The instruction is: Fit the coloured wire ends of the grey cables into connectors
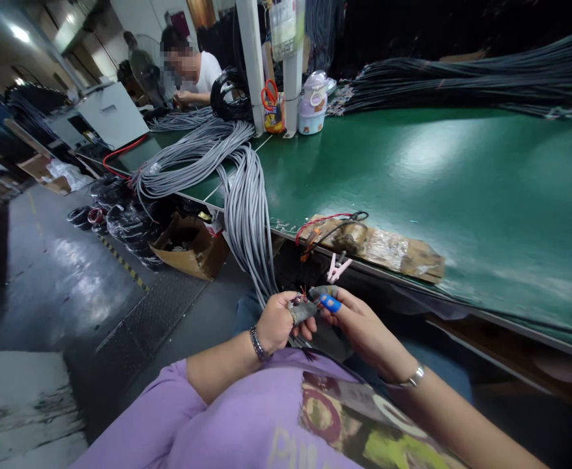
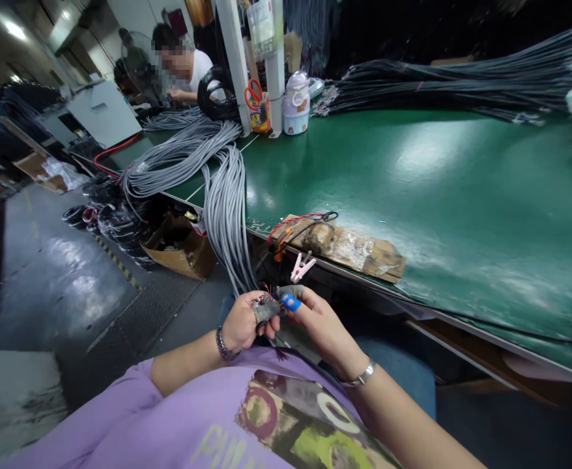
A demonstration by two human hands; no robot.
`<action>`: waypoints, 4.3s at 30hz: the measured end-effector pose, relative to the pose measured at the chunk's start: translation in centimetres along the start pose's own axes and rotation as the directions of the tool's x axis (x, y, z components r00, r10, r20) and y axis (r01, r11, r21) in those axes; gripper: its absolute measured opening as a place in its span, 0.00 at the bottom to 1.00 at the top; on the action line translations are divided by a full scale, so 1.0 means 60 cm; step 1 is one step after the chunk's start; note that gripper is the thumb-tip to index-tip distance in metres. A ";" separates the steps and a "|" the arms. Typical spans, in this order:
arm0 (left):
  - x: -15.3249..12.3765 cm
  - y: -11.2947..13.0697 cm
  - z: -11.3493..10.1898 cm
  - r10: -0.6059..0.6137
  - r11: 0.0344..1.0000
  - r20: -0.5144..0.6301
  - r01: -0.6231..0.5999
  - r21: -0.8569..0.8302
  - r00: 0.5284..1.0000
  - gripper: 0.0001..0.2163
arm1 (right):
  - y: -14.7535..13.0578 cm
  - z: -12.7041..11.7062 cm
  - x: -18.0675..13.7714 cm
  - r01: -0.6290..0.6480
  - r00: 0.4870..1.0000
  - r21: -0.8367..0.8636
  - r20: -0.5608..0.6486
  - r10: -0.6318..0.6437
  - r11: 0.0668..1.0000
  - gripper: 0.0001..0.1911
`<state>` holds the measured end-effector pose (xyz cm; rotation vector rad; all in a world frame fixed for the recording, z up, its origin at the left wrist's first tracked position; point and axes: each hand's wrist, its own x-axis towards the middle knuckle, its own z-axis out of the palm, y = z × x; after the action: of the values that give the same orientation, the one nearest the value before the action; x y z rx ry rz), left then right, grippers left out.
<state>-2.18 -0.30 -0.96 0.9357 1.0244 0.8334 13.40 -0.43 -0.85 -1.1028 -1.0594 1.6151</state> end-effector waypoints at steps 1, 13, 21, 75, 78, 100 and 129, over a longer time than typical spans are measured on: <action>0.000 0.000 -0.001 -0.007 1.000 0.010 0.007 0.016 1.000 0.16 | -0.003 0.003 0.001 0.020 1.000 -0.044 0.011 -0.019 0.999 0.18; -0.001 -0.012 -0.003 0.017 0.990 0.037 -0.022 0.137 0.999 0.12 | -0.005 0.002 0.003 0.003 1.000 -0.171 0.002 -0.003 0.985 0.14; -0.003 -0.006 -0.006 0.040 0.999 -0.033 -0.040 0.005 0.999 0.16 | 0.006 0.027 0.002 -0.088 0.989 0.228 -0.099 0.113 0.970 0.17; 0.010 0.035 0.035 -0.029 0.981 0.029 0.034 -0.193 0.999 0.18 | -0.038 -0.010 0.056 -0.008 0.998 0.518 -0.048 0.038 0.856 0.18; 0.014 0.040 0.041 -0.027 0.980 0.005 0.028 -0.199 1.000 0.17 | -0.035 -0.009 0.058 -0.017 0.998 0.532 -0.045 0.049 0.847 0.18; -0.004 0.032 0.042 0.010 0.984 -0.030 -0.015 -0.180 1.000 0.17 | -0.035 -0.020 0.056 -0.089 0.995 0.588 0.024 0.093 0.804 0.16; -0.001 0.010 0.033 0.009 0.999 -0.046 -0.011 -0.038 0.999 0.18 | -0.031 -0.056 0.040 -0.228 0.958 0.216 0.224 0.179 0.949 0.21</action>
<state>-0.43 -0.62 0.03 0.8940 1.0406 0.8834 16.48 2.86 -0.36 -0.9238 -0.8679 1.9985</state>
